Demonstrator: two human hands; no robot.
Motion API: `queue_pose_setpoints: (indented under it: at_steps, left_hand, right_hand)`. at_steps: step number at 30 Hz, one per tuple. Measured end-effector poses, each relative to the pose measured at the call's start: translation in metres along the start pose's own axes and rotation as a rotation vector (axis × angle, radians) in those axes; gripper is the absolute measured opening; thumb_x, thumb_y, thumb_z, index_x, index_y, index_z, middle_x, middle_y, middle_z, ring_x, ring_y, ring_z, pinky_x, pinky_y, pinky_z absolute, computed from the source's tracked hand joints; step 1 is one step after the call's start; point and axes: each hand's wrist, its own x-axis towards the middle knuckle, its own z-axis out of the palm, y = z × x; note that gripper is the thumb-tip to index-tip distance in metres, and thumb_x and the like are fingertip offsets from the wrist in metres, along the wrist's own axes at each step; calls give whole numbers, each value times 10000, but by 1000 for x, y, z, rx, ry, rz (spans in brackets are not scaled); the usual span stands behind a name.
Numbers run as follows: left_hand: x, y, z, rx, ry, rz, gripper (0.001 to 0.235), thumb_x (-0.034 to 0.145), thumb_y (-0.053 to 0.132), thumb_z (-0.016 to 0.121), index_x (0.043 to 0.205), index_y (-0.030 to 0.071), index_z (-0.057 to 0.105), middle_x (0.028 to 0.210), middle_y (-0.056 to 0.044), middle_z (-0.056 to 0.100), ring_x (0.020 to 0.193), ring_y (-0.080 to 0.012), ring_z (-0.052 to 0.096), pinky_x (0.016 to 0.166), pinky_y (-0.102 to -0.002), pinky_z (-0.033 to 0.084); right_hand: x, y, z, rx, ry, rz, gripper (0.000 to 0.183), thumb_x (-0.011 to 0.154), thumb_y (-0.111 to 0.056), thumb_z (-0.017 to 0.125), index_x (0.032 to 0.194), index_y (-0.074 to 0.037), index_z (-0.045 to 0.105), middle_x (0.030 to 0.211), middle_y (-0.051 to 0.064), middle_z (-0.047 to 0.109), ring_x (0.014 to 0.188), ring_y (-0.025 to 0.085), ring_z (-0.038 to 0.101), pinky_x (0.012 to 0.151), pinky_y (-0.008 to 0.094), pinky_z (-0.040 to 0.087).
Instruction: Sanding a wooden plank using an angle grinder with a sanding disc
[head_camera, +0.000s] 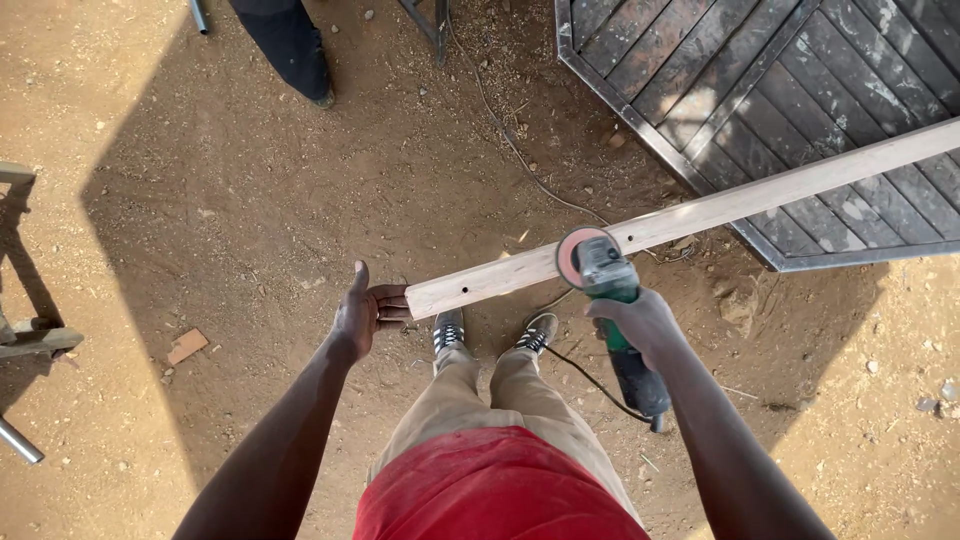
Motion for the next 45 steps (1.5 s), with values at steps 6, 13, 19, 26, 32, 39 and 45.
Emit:
queue_pose_setpoints:
  at_steps: [6,13,19,26,32,39,45]
  left_hand:
    - [2,-5,5,40,93,34,1018,944,876,197,1229,37,699,970,-122,750,916,-304,736,816,-460,563]
    - [7,-4,14,68,226,29,1041,943,907,217,1180,26,716,898,-141,741,810,-301,726,752,-463,588]
    - [-1,-7,27,109,344,66,969,983,867,261,1151,38,733,868,-117,738,750,-268,720,689,-441,602]
    - [-10,-14,64,193,556,209,843,1002,767,468,1211,-17,696,1022,-215,701,903,-379,708,742,-512,605]
    - [-5,-19,86,471,806,160,851,1018,832,425,1255,30,585,1137,-275,670,1065,-464,668,845,-575,557]
    - [8,-16,140,1508,964,635,630,1163,592,381,1352,66,674,1310,-225,656,1394,-467,509,1130,-578,390]
    - [2,13,247,1705,704,589,826,1116,709,146,1410,111,635,1496,-187,577,1550,-413,348,1248,-608,223]
  right_hand:
    - [-3,11,-13,-80,0,2,417,642,-208,950,957,-60,721,765,129,740,659,248,748,723,346,560]
    - [-48,-19,61,-590,-360,-175,860,510,-700,853,1197,-225,647,1158,79,729,1195,288,673,1018,436,530]
    - [-18,2,-1,-521,-301,-104,879,558,-697,854,1281,-242,645,1171,78,731,1202,264,674,1026,433,528]
    - [73,68,-124,37,152,-41,429,664,-291,903,969,-70,697,715,115,724,651,244,747,725,370,547]
    - [60,59,-121,-220,18,-61,640,638,-446,894,1141,-109,685,973,157,734,984,312,707,924,459,533]
    - [43,44,-124,-460,-229,-190,760,577,-611,829,1194,-198,668,1148,137,735,1176,343,679,976,477,538]
    - [138,96,-208,-129,-22,-117,534,682,-496,934,1012,-135,719,783,51,749,738,212,756,831,360,561]
